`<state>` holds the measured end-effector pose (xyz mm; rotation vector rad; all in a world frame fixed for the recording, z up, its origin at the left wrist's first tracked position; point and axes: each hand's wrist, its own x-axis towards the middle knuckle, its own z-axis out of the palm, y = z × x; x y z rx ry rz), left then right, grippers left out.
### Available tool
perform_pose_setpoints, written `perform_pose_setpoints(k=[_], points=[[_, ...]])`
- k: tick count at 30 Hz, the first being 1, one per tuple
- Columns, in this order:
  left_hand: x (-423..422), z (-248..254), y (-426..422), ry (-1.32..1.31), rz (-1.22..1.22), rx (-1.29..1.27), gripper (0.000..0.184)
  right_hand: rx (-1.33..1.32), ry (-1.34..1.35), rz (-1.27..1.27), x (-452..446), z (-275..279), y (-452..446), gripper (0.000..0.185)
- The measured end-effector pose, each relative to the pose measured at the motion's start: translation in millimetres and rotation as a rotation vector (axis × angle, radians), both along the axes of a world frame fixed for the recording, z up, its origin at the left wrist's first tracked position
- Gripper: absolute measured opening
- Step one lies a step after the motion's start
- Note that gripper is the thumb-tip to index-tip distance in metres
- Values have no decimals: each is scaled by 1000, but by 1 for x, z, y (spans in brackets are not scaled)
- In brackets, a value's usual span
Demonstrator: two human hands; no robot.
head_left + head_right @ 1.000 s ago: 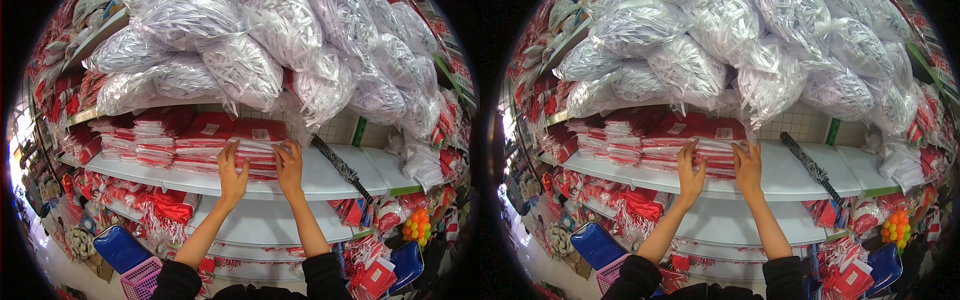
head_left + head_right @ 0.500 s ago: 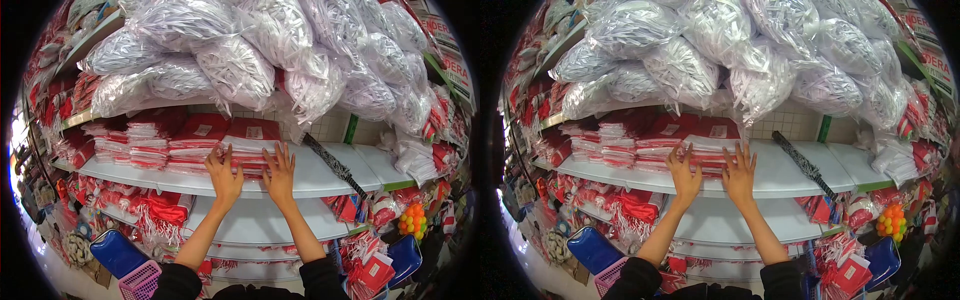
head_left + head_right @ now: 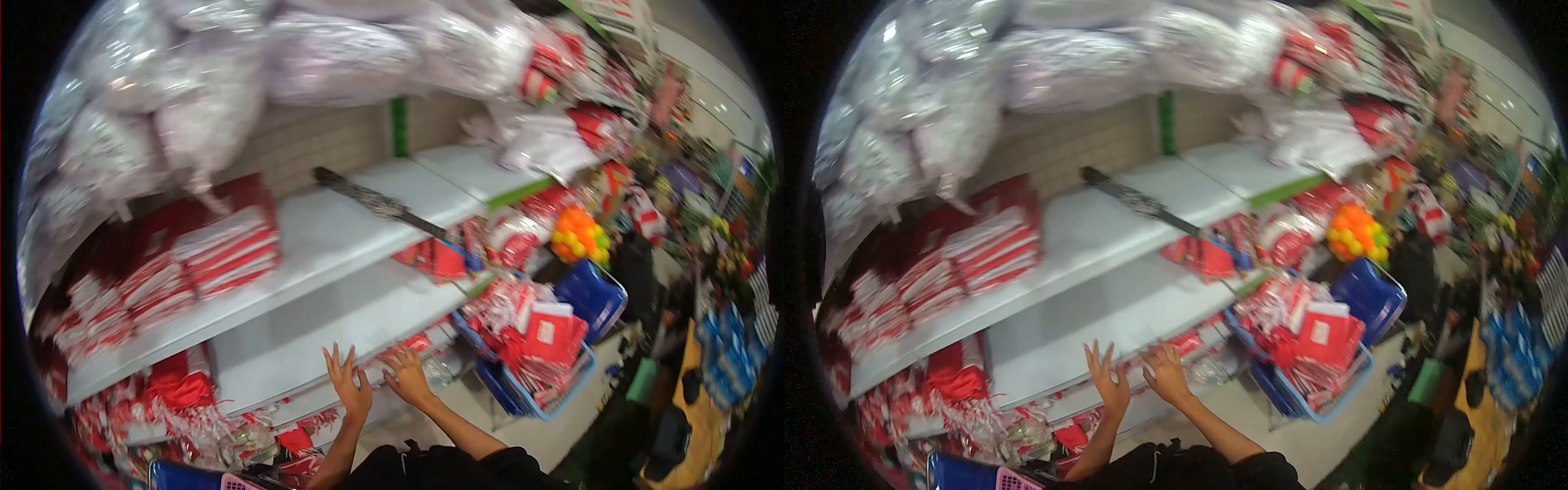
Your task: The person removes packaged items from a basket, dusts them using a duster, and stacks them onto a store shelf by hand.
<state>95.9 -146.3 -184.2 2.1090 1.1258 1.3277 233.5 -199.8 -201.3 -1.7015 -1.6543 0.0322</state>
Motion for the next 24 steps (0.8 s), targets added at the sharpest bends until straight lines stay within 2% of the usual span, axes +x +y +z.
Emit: perform_pose_setpoints(k=[1,3,5,8,9,11,12,13,15,17,18,19,20,21,22,24], points=[[11,-36,-14,-6,-110,-66,51,-119,-15,-34,17,-38,-22,40],[24,-88,-47,230,-266,-164,54,-351,11,-1,54,-114,-77,36],[23,-160,-67,387,-416,-224,57,-578,163,33,89,-171,-145,34],[-7,-275,-83,685,-557,-398,59,-852,397,-158,132,-262,-272,36],[-22,-304,-88,778,-619,-433,61,-853,375,-257,142,-294,-324,38],[-32,-305,-109,1050,-471,-737,61,-1236,375,-482,159,-307,-410,38],[-33,-312,-111,1239,-474,-760,60,-1358,336,-594,164,-351,-459,34],[-27,-317,-110,1427,-469,-773,59,-1266,323,-782,162,-396,-514,27],[-11,-317,-113,1395,-441,-769,57,-1432,223,-587,161,-332,-565,24],[-2,-313,-120,1331,-473,-729,53,-1358,576,-1214,134,-334,-604,22],[10,-310,-120,1271,-516,-686,50,-1528,300,-798,127,-323,-617,21],[27,-304,-118,1202,-554,-641,48,-1479,480,-963,119,-334,-628,22],[44,-300,-124,1047,-459,-605,39,-1409,656,-1125,105,-346,-633,22],[67,-301,-121,958,-545,-566,36,-1325,834,-1281,98,-356,-634,23],[89,-304,-117,869,-628,-527,32,-1246,716,-1251,96,-354,-629,23],[162,-278,-124,920,-678,-598,28,-1089,491,-1183,76,-339,-608,25]])
